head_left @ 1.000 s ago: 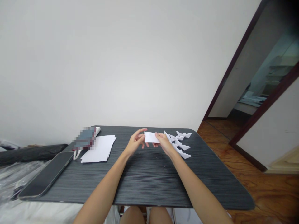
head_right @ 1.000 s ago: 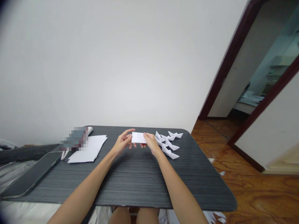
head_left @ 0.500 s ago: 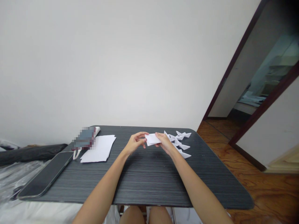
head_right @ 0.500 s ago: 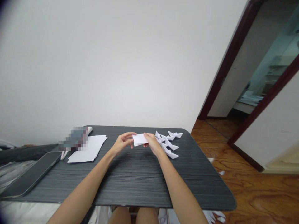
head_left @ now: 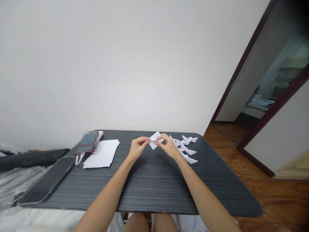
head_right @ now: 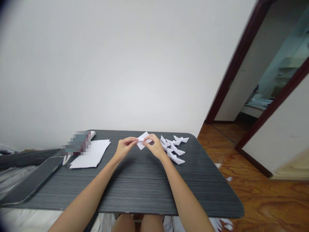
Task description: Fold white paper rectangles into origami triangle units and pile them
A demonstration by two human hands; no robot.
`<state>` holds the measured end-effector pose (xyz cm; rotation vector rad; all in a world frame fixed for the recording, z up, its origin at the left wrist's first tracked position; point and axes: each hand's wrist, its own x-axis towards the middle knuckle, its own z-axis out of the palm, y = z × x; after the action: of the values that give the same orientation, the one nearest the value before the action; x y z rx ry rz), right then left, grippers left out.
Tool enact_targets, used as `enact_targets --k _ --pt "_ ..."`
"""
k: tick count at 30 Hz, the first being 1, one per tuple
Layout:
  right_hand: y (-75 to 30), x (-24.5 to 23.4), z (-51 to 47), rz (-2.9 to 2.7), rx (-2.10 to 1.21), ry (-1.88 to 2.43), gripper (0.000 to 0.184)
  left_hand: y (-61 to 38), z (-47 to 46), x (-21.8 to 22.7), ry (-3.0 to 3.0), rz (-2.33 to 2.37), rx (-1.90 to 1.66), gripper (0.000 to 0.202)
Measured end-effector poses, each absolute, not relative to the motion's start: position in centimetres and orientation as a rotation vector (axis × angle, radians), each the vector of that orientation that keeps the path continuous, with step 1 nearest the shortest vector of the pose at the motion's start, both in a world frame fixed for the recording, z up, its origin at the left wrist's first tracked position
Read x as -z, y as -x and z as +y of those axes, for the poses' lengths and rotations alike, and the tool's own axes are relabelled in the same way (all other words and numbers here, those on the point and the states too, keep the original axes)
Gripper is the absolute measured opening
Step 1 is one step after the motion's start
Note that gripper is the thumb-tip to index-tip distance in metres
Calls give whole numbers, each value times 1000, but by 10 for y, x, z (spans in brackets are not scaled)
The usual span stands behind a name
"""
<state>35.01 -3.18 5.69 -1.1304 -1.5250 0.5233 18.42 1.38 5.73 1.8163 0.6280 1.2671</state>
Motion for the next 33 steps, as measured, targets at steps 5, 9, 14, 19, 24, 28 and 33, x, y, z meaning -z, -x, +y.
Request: enact_targets --k 5,9,14,19,24,28,33 --pt "-348 -52 -29 -1403 -501 1136 18 -190 8 -54 -1783 719 -1284 20" --pt "-347 -49 -28 -1272 -678 1104 21 -192 6 -52 -1734 743 -1290 25" --pt "-345 -48 -26 -1173 -745 1033 22 -193 7 -49 -1757 739 -1296 26" --pt "-346 -49 -27 -1117 -747 1032 21 -192 8 -46 -1862 685 -1243 26" --pt "-346 -49 -27 -1108 -704 1092 22 -191 7 -44 -1915 699 -1222 24" --pt "-344 -50 -28 -1144 -641 1132 21 -192 6 -46 -1868 712 -1203 22" --pt "-341 -48 -28 -1205 -617 1129 19 -193 1 -51 -1825 669 -1107 25"
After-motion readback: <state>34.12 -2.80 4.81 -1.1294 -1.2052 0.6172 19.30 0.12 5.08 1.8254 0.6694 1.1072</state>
